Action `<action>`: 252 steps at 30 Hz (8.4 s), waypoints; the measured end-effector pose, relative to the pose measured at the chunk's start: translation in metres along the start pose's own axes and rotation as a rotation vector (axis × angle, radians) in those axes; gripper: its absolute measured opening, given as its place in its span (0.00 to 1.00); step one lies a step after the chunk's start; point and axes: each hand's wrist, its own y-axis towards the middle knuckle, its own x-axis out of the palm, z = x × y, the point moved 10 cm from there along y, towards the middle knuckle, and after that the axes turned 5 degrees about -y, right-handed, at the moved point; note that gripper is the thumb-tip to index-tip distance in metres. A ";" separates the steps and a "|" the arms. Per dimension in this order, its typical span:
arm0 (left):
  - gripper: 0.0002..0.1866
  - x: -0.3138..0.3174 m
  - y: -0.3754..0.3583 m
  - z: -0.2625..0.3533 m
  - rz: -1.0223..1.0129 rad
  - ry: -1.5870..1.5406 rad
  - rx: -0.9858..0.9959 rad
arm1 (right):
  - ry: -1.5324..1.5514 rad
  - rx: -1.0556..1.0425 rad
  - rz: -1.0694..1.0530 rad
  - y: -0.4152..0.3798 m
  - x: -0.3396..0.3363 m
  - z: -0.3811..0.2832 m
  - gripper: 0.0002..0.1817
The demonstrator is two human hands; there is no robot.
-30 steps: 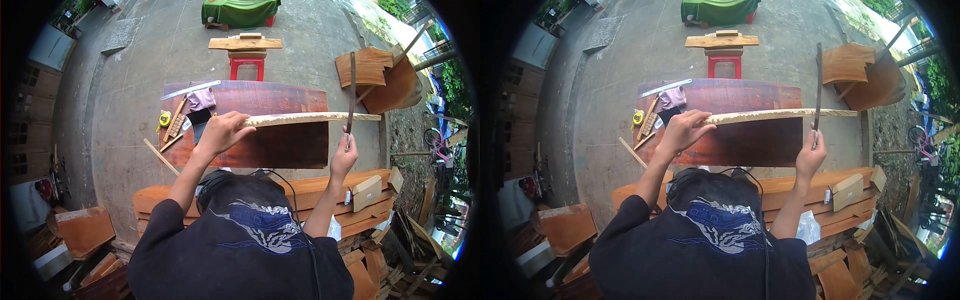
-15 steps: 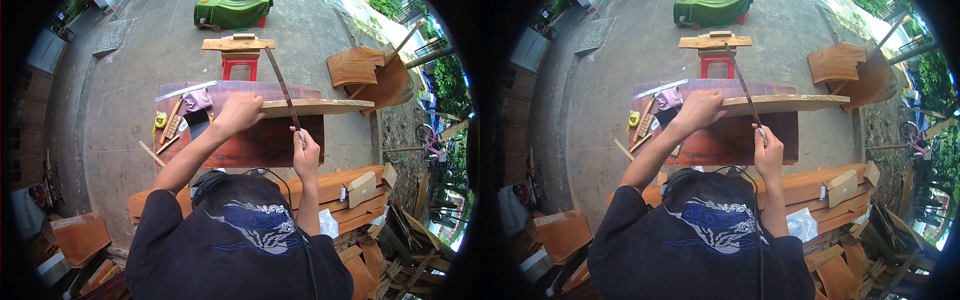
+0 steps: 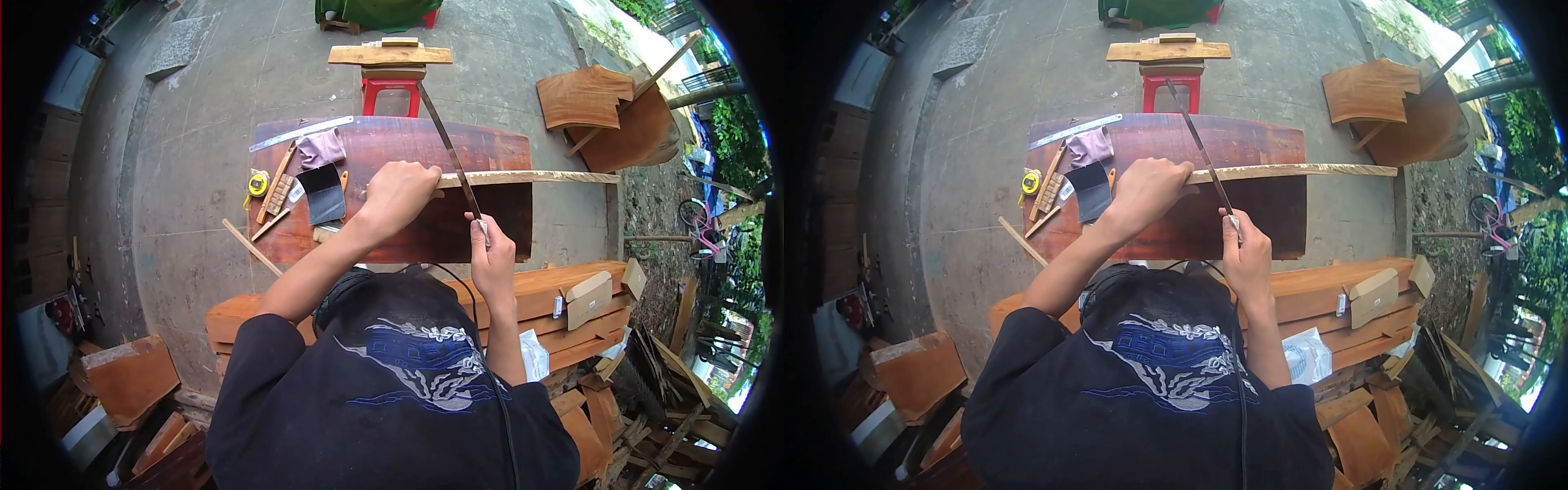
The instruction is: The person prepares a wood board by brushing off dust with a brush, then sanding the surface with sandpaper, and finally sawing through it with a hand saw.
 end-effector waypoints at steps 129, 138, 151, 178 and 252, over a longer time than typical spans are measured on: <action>0.23 0.074 -0.080 0.067 0.027 0.259 0.163 | -0.357 0.360 -0.136 -0.108 0.010 0.043 0.13; 0.21 0.076 -0.082 0.068 0.079 0.254 0.199 | -0.342 0.359 -0.120 -0.106 0.013 0.045 0.13; 0.22 0.078 -0.082 0.072 0.066 0.316 0.172 | -0.323 0.368 -0.157 -0.123 0.005 0.045 0.14; 0.23 0.087 -0.084 0.078 0.075 0.316 0.195 | -0.319 0.431 -0.187 -0.114 0.007 0.056 0.13; 0.26 0.121 -0.080 0.083 0.015 0.346 0.215 | -0.285 0.440 -0.170 -0.133 0.002 0.079 0.15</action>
